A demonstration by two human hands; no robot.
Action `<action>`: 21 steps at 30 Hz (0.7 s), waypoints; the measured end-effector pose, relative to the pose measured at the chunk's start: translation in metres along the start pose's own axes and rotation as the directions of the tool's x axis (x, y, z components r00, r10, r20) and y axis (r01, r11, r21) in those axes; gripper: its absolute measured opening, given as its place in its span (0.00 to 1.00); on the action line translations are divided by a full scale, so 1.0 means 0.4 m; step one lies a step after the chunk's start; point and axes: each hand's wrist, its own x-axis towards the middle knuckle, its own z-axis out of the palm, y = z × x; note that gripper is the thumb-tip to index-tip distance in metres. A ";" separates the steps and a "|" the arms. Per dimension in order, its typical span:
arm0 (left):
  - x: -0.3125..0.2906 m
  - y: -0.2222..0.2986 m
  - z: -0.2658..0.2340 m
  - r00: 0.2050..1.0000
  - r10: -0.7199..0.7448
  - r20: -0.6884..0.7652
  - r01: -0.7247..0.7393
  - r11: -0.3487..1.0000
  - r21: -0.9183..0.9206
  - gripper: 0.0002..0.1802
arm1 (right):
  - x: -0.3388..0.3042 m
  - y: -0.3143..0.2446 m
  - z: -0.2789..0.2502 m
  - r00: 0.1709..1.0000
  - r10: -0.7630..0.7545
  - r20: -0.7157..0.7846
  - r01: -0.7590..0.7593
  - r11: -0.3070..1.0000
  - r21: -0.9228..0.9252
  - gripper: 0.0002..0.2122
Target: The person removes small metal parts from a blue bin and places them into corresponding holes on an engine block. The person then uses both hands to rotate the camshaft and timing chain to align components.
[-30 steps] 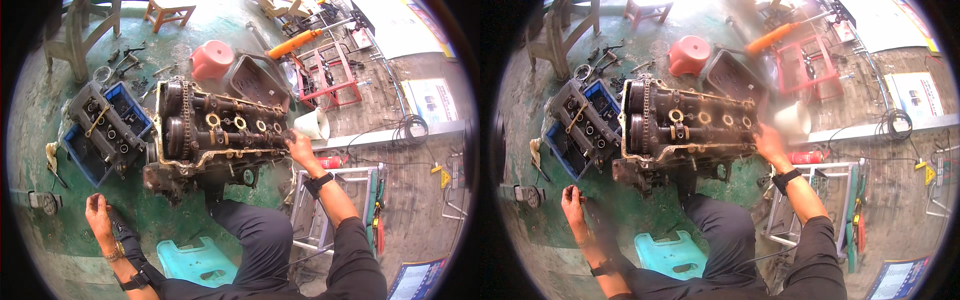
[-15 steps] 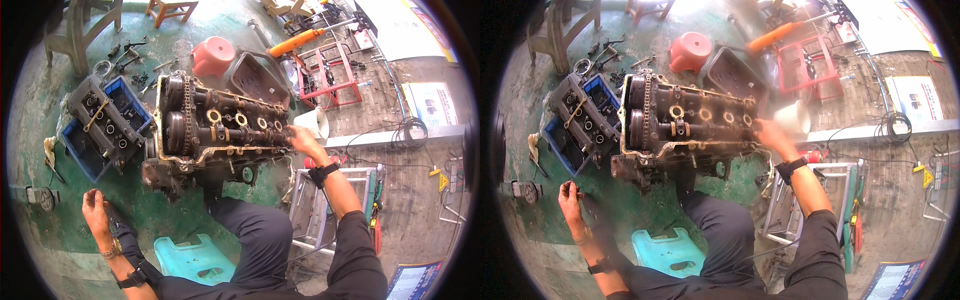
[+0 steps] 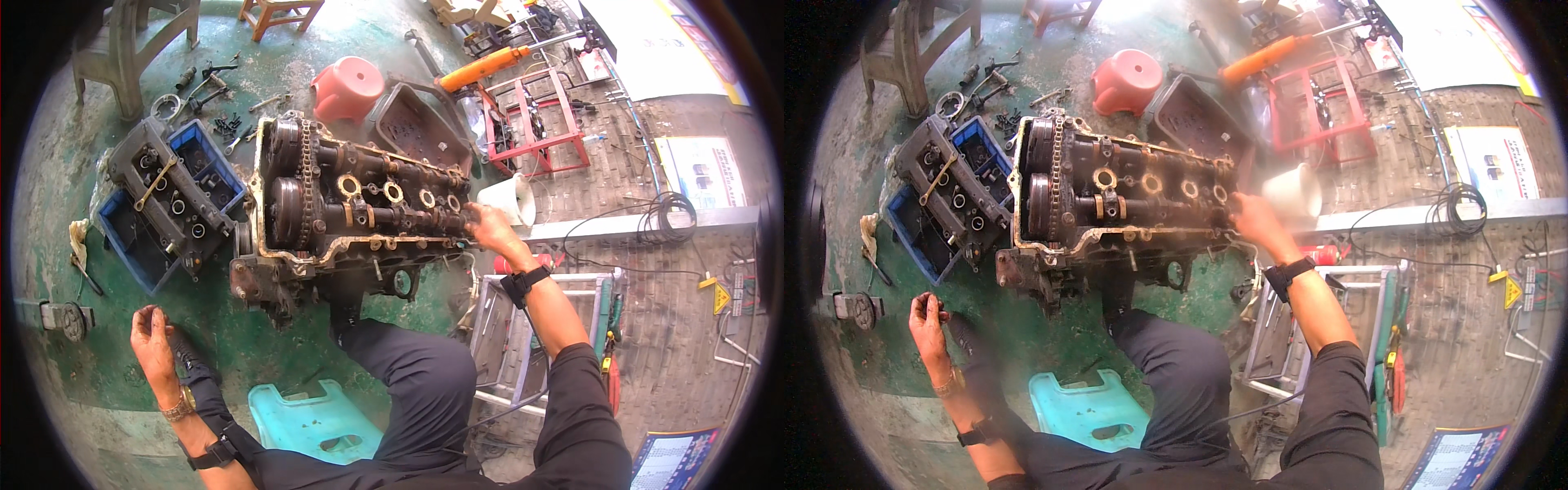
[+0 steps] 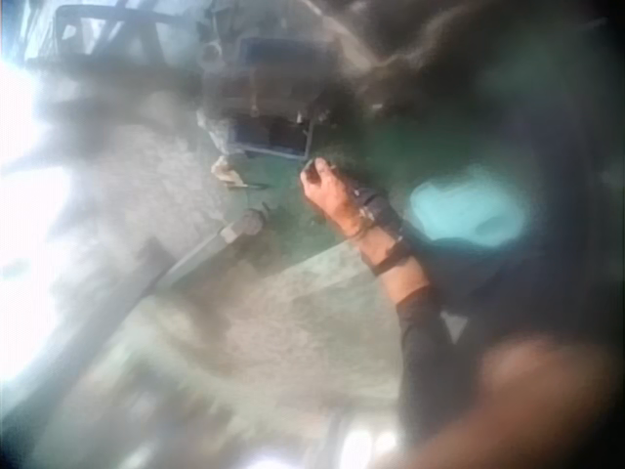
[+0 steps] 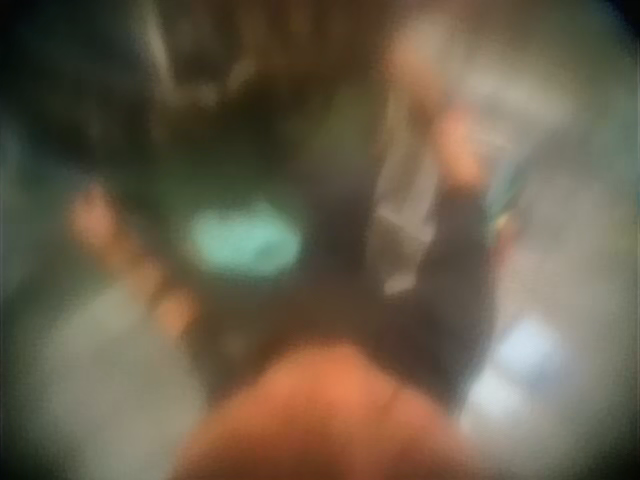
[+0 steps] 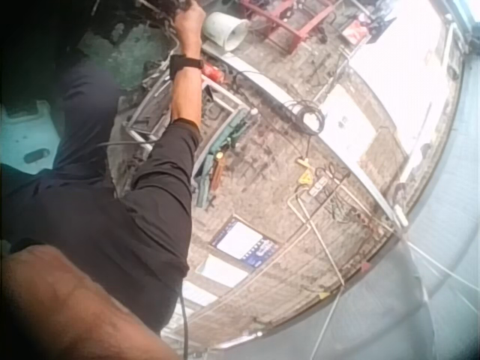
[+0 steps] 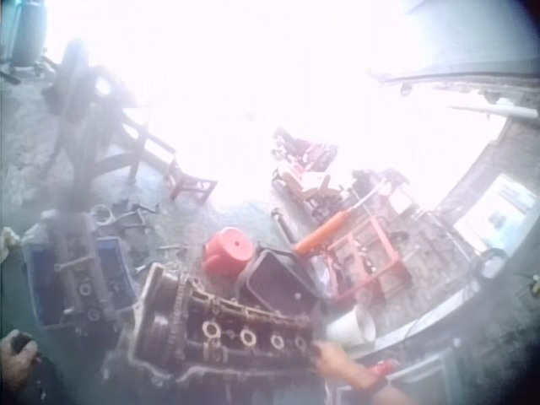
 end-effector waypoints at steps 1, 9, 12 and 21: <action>0.001 -0.001 -0.001 1.000 0.002 0.000 -0.002 1.000 0.005 0.10 | 0.002 0.007 -0.001 1.000 0.004 0.001 -0.004 1.000 0.022 0.22; 0.002 -0.002 -0.003 1.000 0.009 0.009 -0.009 1.000 -0.007 0.10 | 0.021 0.087 -0.038 0.969 0.023 -0.247 -0.015 0.999 0.035 0.21; 0.003 -0.003 -0.001 1.000 0.011 0.007 -0.011 1.000 -0.007 0.10 | 0.008 0.090 -0.053 0.984 -0.033 -0.173 0.032 0.999 -0.010 0.20; -0.002 0.006 0.004 1.000 0.018 -0.003 -0.018 1.000 -0.003 0.11 | -0.030 0.044 -0.010 0.898 -0.392 -0.200 0.313 0.888 -0.337 0.13</action>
